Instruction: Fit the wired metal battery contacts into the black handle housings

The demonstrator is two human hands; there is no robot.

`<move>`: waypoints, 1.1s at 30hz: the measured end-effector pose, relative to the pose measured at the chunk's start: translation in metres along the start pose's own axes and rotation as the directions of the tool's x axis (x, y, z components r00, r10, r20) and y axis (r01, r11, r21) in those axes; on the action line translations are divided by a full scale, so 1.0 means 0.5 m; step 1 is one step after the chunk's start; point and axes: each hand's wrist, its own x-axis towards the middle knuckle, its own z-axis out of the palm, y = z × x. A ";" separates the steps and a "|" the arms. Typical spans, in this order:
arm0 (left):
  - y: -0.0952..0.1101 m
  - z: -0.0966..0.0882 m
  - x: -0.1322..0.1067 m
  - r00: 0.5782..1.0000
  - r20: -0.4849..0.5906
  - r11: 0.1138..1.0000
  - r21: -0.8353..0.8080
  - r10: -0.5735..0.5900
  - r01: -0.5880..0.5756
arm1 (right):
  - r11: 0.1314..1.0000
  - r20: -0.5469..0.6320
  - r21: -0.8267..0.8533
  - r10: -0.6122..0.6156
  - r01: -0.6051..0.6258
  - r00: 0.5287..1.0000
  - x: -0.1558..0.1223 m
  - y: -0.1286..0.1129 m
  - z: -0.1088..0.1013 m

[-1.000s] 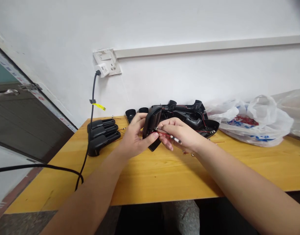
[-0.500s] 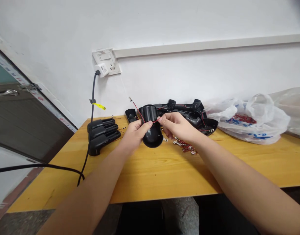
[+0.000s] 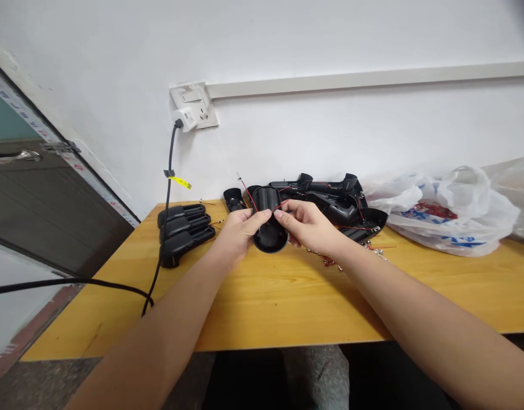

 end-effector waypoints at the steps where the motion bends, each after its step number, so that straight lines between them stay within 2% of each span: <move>1: 0.000 -0.001 -0.001 1.000 0.011 1.000 0.009 0.008 -0.008 | 1.000 0.004 -0.001 -0.006 0.006 1.000 0.000 0.000 -0.001; 7: 0.005 -0.003 -0.007 0.997 0.063 0.997 0.064 0.047 -0.051 | 0.999 0.002 -0.019 -0.047 0.047 0.999 -0.006 0.001 -0.005; 18: 0.002 -0.012 -0.008 0.996 0.053 0.985 0.156 0.071 -0.079 | 0.991 0.023 -0.122 -0.059 0.061 0.998 -0.016 -0.022 -0.008; 22: 0.001 -0.010 -0.009 0.995 0.041 0.978 0.182 0.093 -0.099 | 0.990 0.024 -0.137 -0.040 0.043 0.999 -0.016 -0.019 -0.005; 27: 0.005 -0.008 -0.011 0.994 0.033 0.967 0.229 0.103 -0.108 | 0.988 0.023 -0.130 -0.084 0.086 0.996 -0.013 -0.012 -0.004; 33: 0.016 -0.010 -0.016 0.988 0.108 0.920 0.365 0.109 -0.142 | 0.989 0.036 -0.133 -0.063 0.068 0.997 -0.013 -0.011 -0.009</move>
